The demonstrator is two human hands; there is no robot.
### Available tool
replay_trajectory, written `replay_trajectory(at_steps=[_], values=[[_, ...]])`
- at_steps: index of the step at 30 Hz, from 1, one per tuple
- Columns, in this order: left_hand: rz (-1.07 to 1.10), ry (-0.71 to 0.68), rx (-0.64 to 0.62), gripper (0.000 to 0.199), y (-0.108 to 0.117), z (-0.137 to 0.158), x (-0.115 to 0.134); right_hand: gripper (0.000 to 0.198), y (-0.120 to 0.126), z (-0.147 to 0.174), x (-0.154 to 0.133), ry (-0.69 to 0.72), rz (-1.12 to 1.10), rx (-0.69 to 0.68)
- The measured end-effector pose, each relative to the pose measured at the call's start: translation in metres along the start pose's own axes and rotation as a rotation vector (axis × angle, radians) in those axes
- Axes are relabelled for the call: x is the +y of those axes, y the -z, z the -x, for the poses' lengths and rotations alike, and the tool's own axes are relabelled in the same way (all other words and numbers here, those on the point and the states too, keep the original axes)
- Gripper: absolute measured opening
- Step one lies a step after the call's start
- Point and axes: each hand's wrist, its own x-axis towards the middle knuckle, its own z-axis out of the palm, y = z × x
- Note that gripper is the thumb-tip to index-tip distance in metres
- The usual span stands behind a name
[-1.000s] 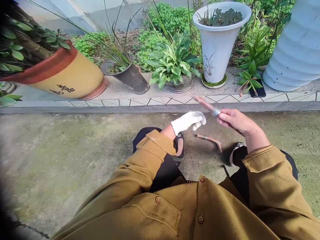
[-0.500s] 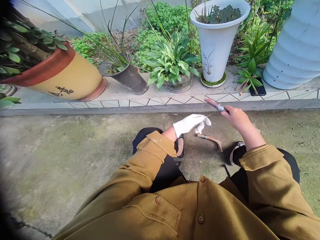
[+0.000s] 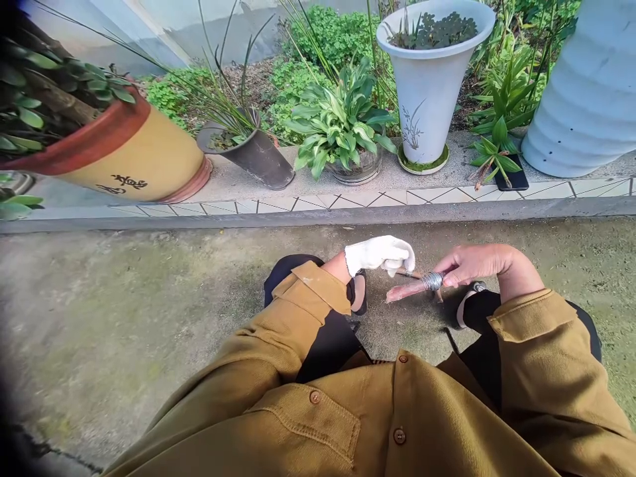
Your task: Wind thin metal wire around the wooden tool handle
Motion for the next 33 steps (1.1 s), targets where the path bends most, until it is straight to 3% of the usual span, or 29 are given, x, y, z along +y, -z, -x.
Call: replay_trajectory(at_steps=[3, 9, 13, 15, 17, 19, 23, 25, 27, 29, 33], values=[[-0.091, -0.027, 0.076, 0.024, -0.005, 0.001, 0.003, 0.055, 0.002, 0.003, 0.001, 0.032, -0.112, 0.059], [-0.352, -0.029, 0.34, 0.019, -0.019, -0.002, 0.002, 0.048, -0.001, -0.017, 0.01, 0.022, -0.168, 0.543], [-0.382, -0.017, 0.397, 0.027, -0.012, -0.01, -0.006, 0.042, -0.01, -0.039, 0.003, -0.226, 0.178, 0.827], [-0.514, -0.027, 0.402, 0.031, -0.006, -0.015, -0.011, 0.039, -0.016, -0.047, -0.005, -0.364, 0.438, 0.868], [-0.774, -0.042, 0.388, 0.032, -0.005, -0.02, -0.017, 0.039, -0.022, -0.053, -0.013, -0.471, 0.627, 0.818], [-1.054, -0.011, 0.339, 0.032, -0.011, -0.023, -0.02, 0.039, -0.026, -0.056, -0.018, -0.539, 0.714, 0.685], [-1.331, 0.096, 0.129, 0.028, -0.035, -0.026, -0.022, 0.03, -0.026, -0.056, -0.013, -0.517, 0.714, 0.383], [-1.262, 0.084, 0.069, 0.024, -0.041, -0.026, -0.02, 0.024, -0.023, -0.053, -0.006, -0.451, 0.638, 0.277], [-1.047, 0.046, 0.069, 0.022, -0.038, -0.025, -0.016, 0.021, -0.019, -0.047, 0.001, -0.389, 0.509, 0.183], [-0.843, 0.007, 0.085, 0.019, -0.031, -0.021, -0.014, 0.023, -0.016, -0.04, 0.006, -0.343, 0.35, 0.093], [-0.673, -0.025, 0.117, 0.016, -0.019, -0.01, -0.012, 0.034, -0.01, -0.026, 0.005, -0.205, 0.051, -0.06]])
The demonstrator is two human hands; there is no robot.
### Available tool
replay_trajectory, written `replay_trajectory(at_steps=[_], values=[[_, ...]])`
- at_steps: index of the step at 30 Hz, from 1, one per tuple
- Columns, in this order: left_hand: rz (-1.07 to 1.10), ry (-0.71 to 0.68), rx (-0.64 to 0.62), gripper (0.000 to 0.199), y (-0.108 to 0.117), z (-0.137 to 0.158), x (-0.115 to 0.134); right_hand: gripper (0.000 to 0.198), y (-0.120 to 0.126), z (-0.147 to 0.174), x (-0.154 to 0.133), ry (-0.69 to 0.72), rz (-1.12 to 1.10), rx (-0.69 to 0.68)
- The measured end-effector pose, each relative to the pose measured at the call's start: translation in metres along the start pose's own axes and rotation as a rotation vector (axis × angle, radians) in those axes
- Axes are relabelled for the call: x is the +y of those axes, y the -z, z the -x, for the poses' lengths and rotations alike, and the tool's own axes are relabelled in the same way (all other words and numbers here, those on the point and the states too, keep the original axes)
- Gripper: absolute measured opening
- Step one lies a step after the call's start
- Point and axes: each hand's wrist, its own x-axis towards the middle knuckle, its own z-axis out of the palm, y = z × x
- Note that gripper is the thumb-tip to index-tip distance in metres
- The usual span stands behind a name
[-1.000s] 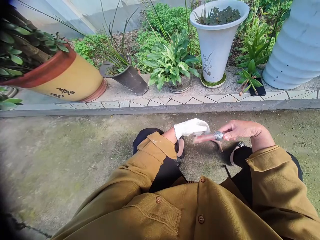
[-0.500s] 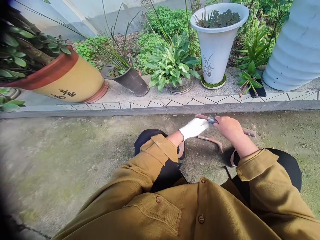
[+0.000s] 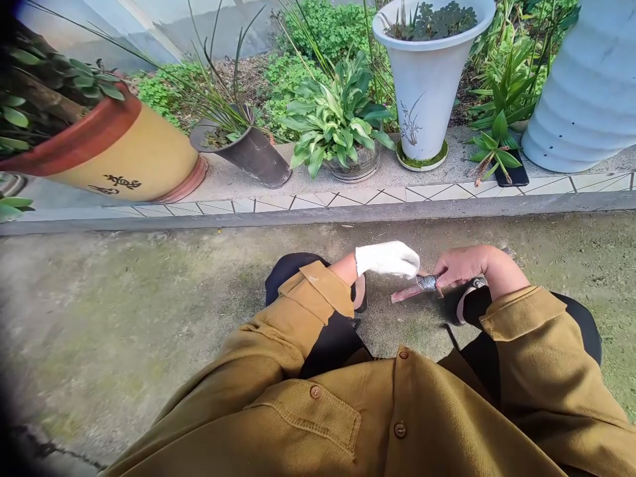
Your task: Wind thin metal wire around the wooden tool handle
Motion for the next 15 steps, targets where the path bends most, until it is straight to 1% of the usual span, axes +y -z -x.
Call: replay_trajectory(at_steps=[3, 6, 8, 9, 11, 13, 15], values=[[0.289, -0.001, 0.006, 0.014, 0.002, 0.003, -0.003, 0.046, 0.003, 0.01, -0.003, 0.095, -0.128, -0.019], [0.542, -0.013, -0.016, 0.015, 0.002, -0.001, -0.005, 0.052, 0.004, 0.016, -0.004, 0.188, -0.2, -0.028], [0.675, -0.038, -0.009, 0.022, 0.001, -0.005, -0.007, 0.053, 0.004, 0.02, -0.002, 0.261, -0.239, 0.04], [0.737, -0.059, 0.001, 0.027, 0.0, -0.007, -0.008, 0.052, 0.004, 0.022, -0.001, 0.293, -0.259, 0.113], [0.843, -0.114, 0.029, 0.033, -0.003, -0.009, -0.01, 0.049, 0.003, 0.025, 0.001, 0.344, -0.313, 0.33], [0.886, -0.153, 0.055, 0.036, -0.005, -0.009, -0.011, 0.047, 0.005, 0.026, 0.003, 0.369, -0.379, 0.61], [0.845, -0.146, 0.041, 0.036, -0.005, -0.006, -0.009, 0.045, 0.008, 0.023, 0.005, 0.334, -0.396, 0.886]])
